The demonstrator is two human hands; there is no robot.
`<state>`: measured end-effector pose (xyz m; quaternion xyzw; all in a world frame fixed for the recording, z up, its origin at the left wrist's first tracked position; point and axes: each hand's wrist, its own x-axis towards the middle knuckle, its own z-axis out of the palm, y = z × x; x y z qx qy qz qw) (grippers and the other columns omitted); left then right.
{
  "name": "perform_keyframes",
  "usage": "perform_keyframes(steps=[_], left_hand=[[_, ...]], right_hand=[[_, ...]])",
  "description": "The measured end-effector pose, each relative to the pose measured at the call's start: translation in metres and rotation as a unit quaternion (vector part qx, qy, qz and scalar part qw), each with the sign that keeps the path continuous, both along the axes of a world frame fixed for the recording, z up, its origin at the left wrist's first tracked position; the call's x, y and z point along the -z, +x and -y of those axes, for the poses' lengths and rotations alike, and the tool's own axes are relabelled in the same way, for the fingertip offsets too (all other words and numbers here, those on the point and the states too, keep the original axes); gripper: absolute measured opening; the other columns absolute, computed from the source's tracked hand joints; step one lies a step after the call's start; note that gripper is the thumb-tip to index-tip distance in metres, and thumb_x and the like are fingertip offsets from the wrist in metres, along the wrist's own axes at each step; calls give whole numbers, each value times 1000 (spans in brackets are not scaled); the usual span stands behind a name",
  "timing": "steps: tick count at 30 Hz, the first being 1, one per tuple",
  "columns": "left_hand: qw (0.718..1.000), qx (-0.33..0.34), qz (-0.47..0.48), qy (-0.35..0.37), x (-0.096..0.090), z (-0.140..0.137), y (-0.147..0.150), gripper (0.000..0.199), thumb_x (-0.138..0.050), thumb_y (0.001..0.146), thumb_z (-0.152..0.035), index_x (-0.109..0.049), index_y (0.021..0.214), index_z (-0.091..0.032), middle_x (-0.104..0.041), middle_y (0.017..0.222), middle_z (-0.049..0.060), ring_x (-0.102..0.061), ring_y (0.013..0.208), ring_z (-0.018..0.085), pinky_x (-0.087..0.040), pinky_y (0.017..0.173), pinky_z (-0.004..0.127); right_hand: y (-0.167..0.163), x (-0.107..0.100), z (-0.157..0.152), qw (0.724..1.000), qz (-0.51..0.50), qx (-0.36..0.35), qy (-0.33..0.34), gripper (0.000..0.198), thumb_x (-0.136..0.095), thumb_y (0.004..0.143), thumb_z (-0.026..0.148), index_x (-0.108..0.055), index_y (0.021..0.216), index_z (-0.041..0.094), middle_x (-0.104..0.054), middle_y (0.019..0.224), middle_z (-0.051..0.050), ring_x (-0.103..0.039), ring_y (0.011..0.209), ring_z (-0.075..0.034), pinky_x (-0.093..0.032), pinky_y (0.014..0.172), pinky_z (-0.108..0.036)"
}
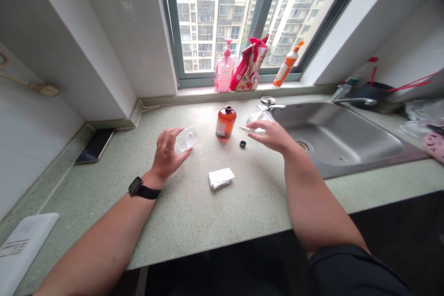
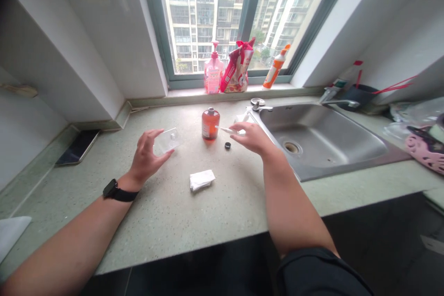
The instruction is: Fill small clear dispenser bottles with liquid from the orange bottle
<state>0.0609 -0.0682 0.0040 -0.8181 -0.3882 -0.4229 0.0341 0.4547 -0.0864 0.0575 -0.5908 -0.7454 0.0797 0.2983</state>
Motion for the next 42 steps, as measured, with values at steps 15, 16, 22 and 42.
perform_keyframes(steps=[15,16,22,42], left_hand=[[1000,14,7,-17,2,-2,0,67,-80,92,-40,-48,150,-26,-63,135,13,-63,127,34,-54,111,54],[1000,15,9,-17,2,-2,0,67,-80,92,-40,-48,150,-26,-63,135,13,-63,127,34,-54,111,54],[1000,22,12,-15,1,-2,1,66,-80,93,-39,-48,149,-25,-63,134,13,-64,126,34,-54,112,55],[993,54,57,-90,1,2,5,69,-82,91,-39,-48,149,-26,-66,137,12,-68,126,31,-56,112,53]], right_hand=[[28,14,-8,961,125,105,-222,23,-82,75,18,-75,97,22,-78,105,-7,-70,95,-25,-49,78,-32],[28,15,-9,960,130,104,-227,23,-82,75,18,-75,96,22,-78,105,-7,-70,95,-25,-49,78,-32],[30,20,-14,953,150,104,-241,27,-86,74,22,-75,99,22,-78,109,-7,-69,96,-24,-48,77,-31],[28,22,-13,990,-53,25,-130,45,-81,83,46,-72,121,23,-78,119,-12,-74,112,-29,-60,100,-46]])
